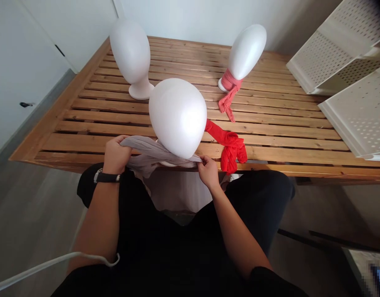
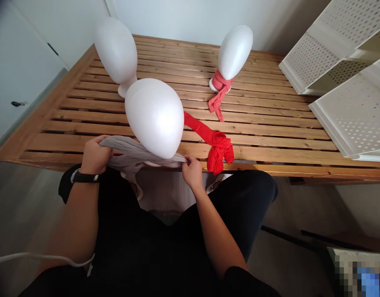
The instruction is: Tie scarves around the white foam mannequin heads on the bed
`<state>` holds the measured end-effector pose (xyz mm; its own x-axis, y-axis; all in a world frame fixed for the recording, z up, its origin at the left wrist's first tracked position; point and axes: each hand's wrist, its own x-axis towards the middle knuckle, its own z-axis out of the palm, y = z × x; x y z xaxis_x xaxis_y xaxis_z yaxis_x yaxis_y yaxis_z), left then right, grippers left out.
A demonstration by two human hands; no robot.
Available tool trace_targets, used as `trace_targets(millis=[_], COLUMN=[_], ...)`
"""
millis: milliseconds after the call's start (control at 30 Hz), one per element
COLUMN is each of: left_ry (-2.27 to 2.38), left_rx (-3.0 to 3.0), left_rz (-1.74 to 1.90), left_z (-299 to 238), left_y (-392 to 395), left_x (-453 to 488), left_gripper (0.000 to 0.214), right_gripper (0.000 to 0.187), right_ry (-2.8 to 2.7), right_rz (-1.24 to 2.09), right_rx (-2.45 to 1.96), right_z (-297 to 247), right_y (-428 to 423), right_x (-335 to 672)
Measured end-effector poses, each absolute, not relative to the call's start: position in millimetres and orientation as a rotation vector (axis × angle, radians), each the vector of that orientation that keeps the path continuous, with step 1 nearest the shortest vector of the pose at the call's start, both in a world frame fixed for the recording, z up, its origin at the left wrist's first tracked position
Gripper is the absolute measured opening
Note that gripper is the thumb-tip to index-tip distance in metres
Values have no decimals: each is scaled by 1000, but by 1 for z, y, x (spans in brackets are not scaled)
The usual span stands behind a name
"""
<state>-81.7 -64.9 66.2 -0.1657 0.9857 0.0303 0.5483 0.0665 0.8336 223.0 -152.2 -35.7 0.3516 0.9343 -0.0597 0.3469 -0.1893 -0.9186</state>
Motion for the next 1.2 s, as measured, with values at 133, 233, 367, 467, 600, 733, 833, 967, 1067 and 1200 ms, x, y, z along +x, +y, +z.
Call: trace_targets(millis=[133,233,367,467,600,733,833,967,1067,1200], left_ry=[2471,2629,2278,1735,1428,1372,1357,1352,1316,1223], left_rx=[1984,2066,2051,2100,2090,1988,1931,1970,2025,2105], left_rz=[759,498,113,-2,112,157,174,91,-28,-114], left_z=[85,90,74,59,53,56,54,45,40,40], left_y=[-81,-87,-79,-78,-95,-125,-150,-178,-187,-190], left_x=[-85,-91,-97,-99,-91,-73,-55,-30,-15,-3], left_gripper=[49,50,32,33,46,36,26,24,26,29], right_gripper=[30,29,27,47,62,87,85,56,60,81], right_ry=[-1120,-1149,-1318,-1558,-1635,-1837,-1905,-1946,-1941,-1951], right_rz=[865,853,969,1082,921,838,805,898,936,944], right_rx=[-1719,-1732,-1628,-1453,-1357,-1220,-1180,-1190,-1164,-1148], right_z=[-34,-33,-26,-16,-2,-2,-14,-32,-38,-30], right_y=[-153,-153,-162,-169,-156,-114,-87,-72,-66,-60], right_x=[223,221,222,231,236,223,212,208,208,196])
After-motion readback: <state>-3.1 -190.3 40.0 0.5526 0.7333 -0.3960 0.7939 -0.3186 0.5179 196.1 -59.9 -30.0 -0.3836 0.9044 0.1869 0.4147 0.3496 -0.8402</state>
